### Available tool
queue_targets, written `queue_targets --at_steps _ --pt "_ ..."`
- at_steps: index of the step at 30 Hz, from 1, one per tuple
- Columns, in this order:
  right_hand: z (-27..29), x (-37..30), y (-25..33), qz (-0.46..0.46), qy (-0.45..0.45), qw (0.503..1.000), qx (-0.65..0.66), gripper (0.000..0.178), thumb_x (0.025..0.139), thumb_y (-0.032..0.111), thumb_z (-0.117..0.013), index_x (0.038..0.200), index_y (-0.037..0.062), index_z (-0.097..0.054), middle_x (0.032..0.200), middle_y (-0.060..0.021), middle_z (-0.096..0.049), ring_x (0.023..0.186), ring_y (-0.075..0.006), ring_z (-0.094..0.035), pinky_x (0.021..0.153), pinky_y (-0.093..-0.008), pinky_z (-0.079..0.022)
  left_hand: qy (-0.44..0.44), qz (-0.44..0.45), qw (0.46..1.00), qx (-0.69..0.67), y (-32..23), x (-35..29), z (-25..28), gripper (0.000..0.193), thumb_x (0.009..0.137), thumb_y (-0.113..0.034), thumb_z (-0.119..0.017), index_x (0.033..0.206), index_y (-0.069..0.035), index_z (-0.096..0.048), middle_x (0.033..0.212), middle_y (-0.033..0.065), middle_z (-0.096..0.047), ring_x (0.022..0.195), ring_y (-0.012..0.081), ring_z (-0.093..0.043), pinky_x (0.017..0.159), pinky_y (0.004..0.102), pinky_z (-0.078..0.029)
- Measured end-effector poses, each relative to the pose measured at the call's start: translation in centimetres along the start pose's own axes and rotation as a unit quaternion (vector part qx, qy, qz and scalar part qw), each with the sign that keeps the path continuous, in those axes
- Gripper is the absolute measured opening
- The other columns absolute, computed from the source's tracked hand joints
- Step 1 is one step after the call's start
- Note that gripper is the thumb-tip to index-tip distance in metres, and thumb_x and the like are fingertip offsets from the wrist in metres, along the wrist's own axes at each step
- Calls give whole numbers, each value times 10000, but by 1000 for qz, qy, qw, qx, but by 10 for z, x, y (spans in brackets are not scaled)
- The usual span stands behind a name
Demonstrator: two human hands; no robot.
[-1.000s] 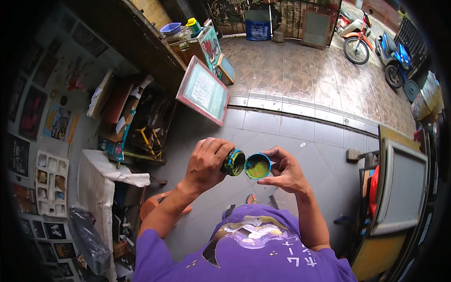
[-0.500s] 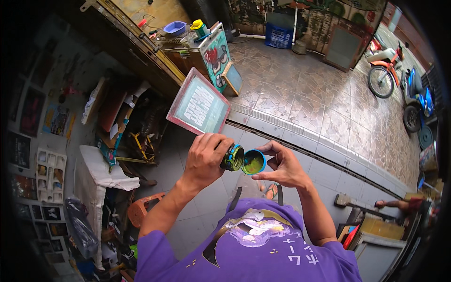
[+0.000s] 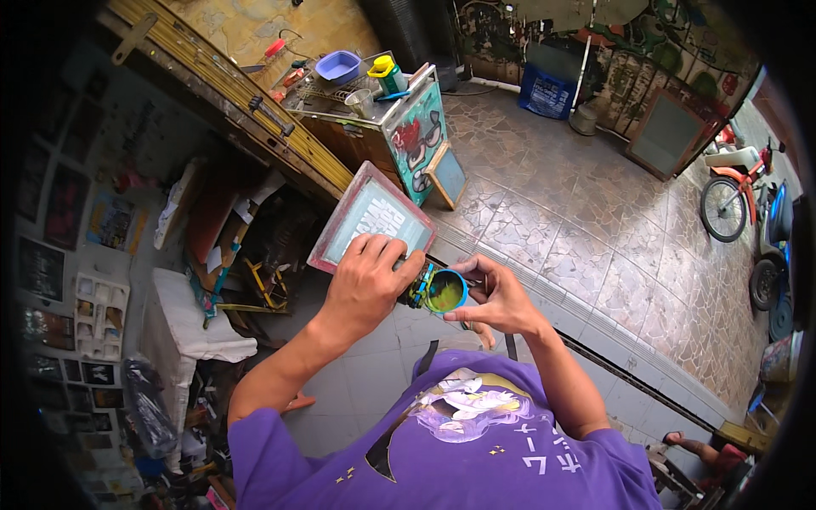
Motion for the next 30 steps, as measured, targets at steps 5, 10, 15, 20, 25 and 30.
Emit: queue_targets --at_steps 5,10,15,20,25,30 --pt "36 59 14 3 22 1000 0 604 751 168 -958 1231 -2 -634 1242 -64 -652 1015 -75 -605 877 -271 -552 41 30 999 16 35 57 -2 411 719 29 -701 1120 -62 -695 1037 69 -675 998 289 -638 925 439 -479" --pt "63 108 20 12 65 997 28 607 772 189 -949 1233 -11 -610 1250 -72 -654 888 -42 -589 815 -245 -545 89 88 992 31 59 97 -9 405 706 35 -716 1099 -61 -690 1014 62 -683 984 295 -633 913 431 -476" --pt "94 150 30 -13 130 991 8 619 772 209 -951 1239 -7 -607 1241 -85 -658 1108 -111 -619 878 -277 -542 111 155 980 50 72 133 -10 395 710 48 -718 1090 -57 -689 1000 63 -686 971 294 -637 912 413 -476" --pt "111 180 41 36 184 982 37 617 758 219 -958 1232 5 -624 1214 -78 -665 1133 -157 -633 930 -314 -542 93 183 975 84 70 162 -1 403 696 39 -738 1087 -50 -695 1021 66 -707 987 291 -653 915 418 -483" --pt "123 190 59 20 210 976 53 589 758 202 -952 1211 0 -633 1197 -89 -675 1133 -170 -640 957 -345 -553 94 206 969 101 63 180 3 402 713 68 -674 1098 -46 -689 1000 64 -688 968 285 -636 895 423 -474" --pt "129 200 51 10 253 966 55 590 765 156 -948 1231 17 -613 1233 -44 -636 1228 -134 -589 1020 -315 -514 110 222 961 120 60 189 -1 430 693 72 -676 1108 -43 -685 1030 68 -698 984 292 -634 912 426 -473"
Point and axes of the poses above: each hand's wrist, its own x-axis towards the middle knuckle, its own z-axis out of the back of the hand, y = z × x, the point moved 4 cm from there along x, towards the middle knuckle
